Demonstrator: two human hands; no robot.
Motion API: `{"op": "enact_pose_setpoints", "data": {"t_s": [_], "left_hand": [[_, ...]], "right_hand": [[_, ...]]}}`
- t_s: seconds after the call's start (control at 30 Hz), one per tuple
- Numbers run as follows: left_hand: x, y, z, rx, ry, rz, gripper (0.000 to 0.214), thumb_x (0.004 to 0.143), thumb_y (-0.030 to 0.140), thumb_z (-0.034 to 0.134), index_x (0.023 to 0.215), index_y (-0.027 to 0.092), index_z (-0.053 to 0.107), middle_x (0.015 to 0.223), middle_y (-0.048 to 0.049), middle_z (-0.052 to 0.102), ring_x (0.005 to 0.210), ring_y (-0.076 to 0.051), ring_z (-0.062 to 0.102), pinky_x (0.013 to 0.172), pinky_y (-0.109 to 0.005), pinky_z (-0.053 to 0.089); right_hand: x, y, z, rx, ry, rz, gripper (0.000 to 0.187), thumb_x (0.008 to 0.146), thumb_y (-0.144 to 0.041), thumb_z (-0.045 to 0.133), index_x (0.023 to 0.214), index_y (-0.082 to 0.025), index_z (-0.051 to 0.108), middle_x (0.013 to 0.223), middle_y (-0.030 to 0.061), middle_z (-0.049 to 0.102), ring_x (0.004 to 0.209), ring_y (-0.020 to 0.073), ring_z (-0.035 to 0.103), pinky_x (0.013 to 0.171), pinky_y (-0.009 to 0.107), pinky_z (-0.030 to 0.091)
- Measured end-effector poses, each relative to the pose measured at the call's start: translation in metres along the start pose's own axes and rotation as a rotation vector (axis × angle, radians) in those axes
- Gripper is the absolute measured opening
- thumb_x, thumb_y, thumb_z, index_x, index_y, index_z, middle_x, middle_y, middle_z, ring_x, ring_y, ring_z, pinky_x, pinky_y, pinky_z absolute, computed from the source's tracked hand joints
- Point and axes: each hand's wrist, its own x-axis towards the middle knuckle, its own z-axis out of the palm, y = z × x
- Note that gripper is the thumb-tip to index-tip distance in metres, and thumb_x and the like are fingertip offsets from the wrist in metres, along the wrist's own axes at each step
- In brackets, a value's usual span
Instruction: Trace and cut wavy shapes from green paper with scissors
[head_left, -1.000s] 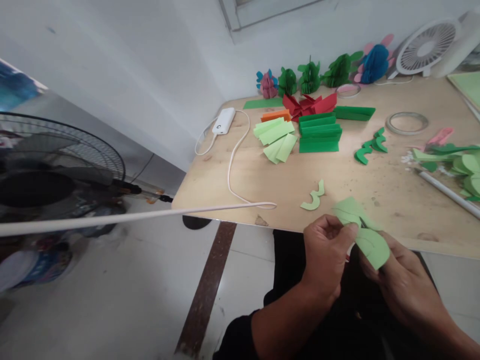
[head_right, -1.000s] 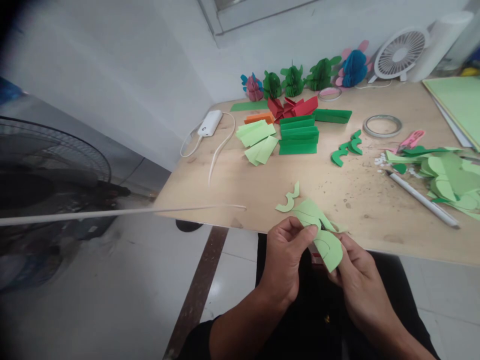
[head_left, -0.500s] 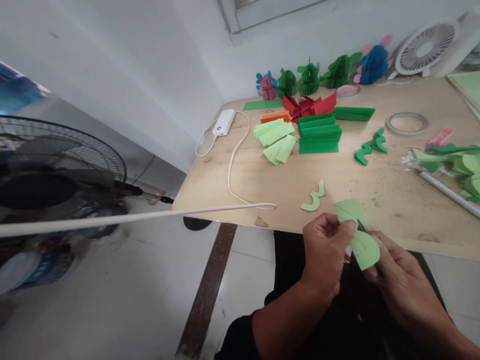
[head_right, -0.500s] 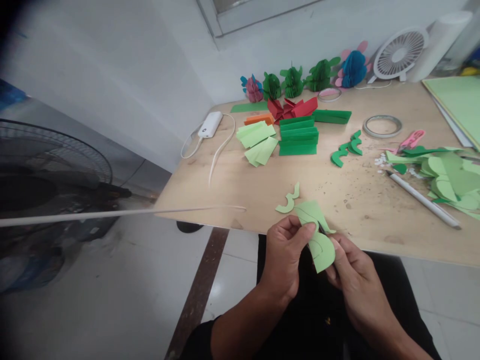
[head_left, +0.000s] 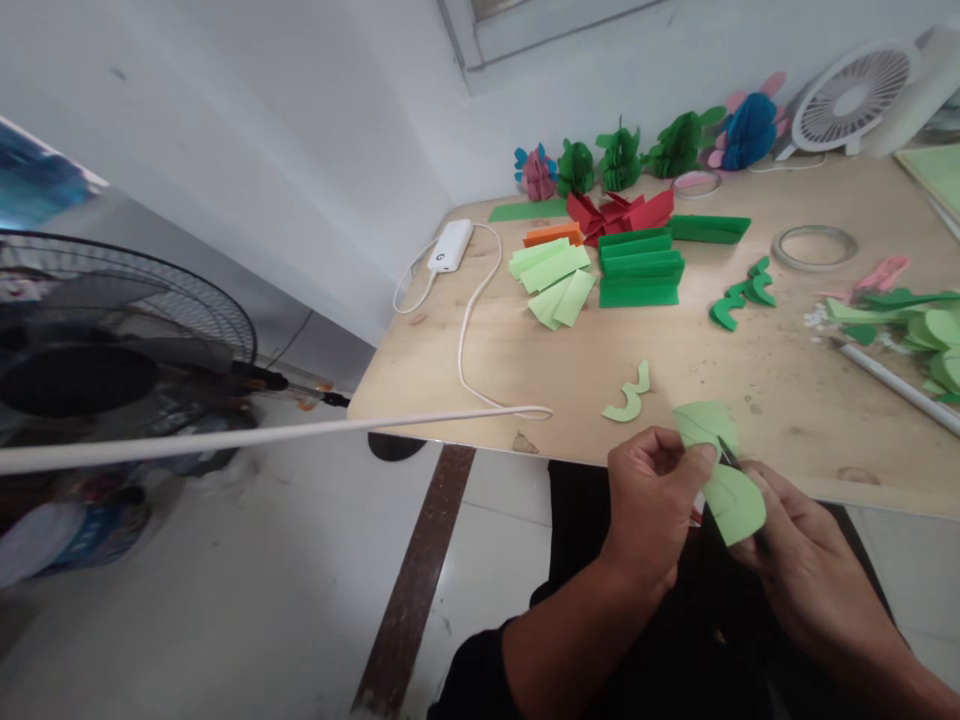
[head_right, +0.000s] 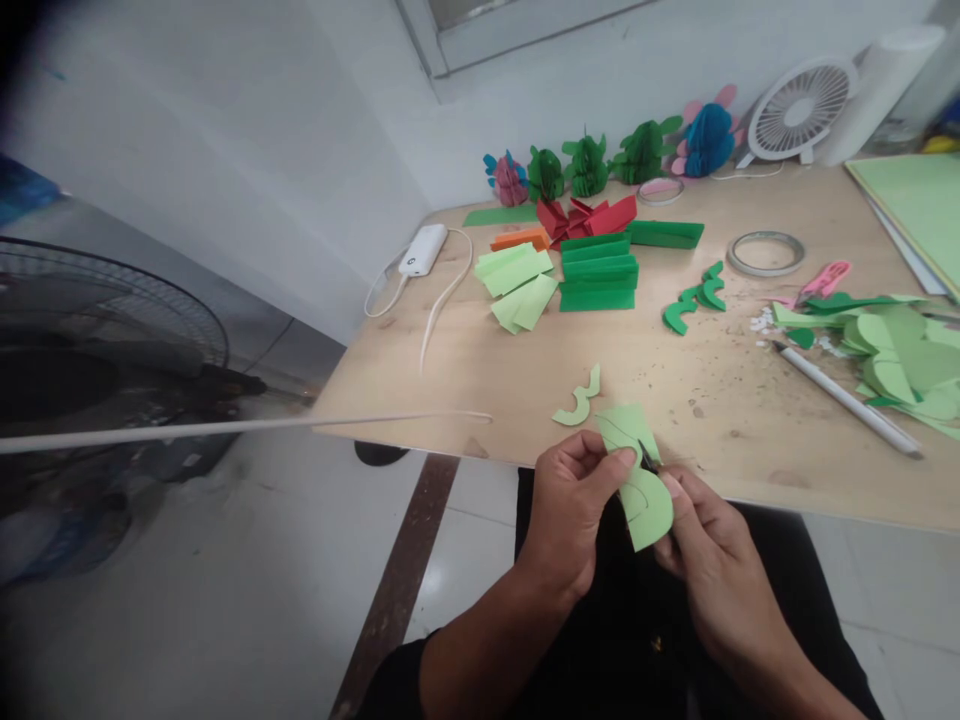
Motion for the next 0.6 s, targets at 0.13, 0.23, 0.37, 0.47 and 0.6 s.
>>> {"op": "enact_pose_setpoints", "data": {"t_s": [0.13, 0.23, 0.37, 0.47, 0.6], "left_hand": [[-0.001, -0.001, 0.0, -0.006, -0.002, -0.005, 0.027, 0.061, 0.034, 0.08, 0.063, 0.014, 0.061, 0.057, 0.0007, 0.056, 0.05, -0.007, 0.045, 0.046, -0.019, 0.035], [-0.001, -0.002, 0.0, -0.007, -0.007, -0.006, 0.027, 0.061, 0.034, 0.079, 0.063, 0.015, 0.061, 0.057, 0.0007, 0.057, 0.049, -0.007, 0.044, 0.045, -0.019, 0.035], [0.001, -0.003, -0.001, -0.012, 0.009, -0.012, 0.03, 0.06, 0.037, 0.081, 0.063, 0.015, 0.06, 0.056, 0.0019, 0.055, 0.047, -0.006, 0.043, 0.045, -0.019, 0.035], [0.002, -0.002, -0.001, -0.048, 0.03, -0.006, 0.034, 0.061, 0.039, 0.082, 0.062, 0.016, 0.057, 0.056, 0.0025, 0.055, 0.047, -0.006, 0.043, 0.046, -0.019, 0.035], [0.003, -0.001, -0.001, -0.075, 0.036, 0.001, 0.034, 0.061, 0.038, 0.081, 0.062, 0.015, 0.056, 0.057, 0.0026, 0.055, 0.049, -0.006, 0.044, 0.048, -0.019, 0.035]], "right_hand": [[-0.001, -0.001, 0.0, -0.014, -0.021, 0.02, 0.045, 0.08, -0.065, 0.058, 0.066, -0.023, 0.054, 0.057, -0.0036, 0.043, 0.05, 0.0096, 0.032, 0.042, 0.023, 0.033], [-0.001, 0.0, -0.001, -0.023, -0.022, 0.027, 0.047, 0.08, -0.067, 0.056, 0.066, -0.023, 0.054, 0.053, -0.0049, 0.04, 0.048, 0.0092, 0.03, 0.041, 0.023, 0.03], [0.0, 0.004, -0.002, -0.031, -0.03, 0.027, 0.048, 0.081, -0.066, 0.056, 0.062, -0.023, 0.049, 0.053, -0.0045, 0.04, 0.048, 0.0093, 0.03, 0.042, 0.024, 0.03], [0.001, 0.008, -0.004, 0.006, -0.056, 0.028, 0.044, 0.083, -0.062, 0.057, 0.065, -0.023, 0.05, 0.056, -0.0044, 0.042, 0.051, 0.0095, 0.032, 0.044, 0.024, 0.03], [0.0, 0.011, -0.004, 0.051, -0.06, 0.053, 0.042, 0.084, -0.058, 0.059, 0.064, -0.023, 0.049, 0.054, -0.0058, 0.037, 0.05, 0.0094, 0.03, 0.042, 0.023, 0.029]]}}
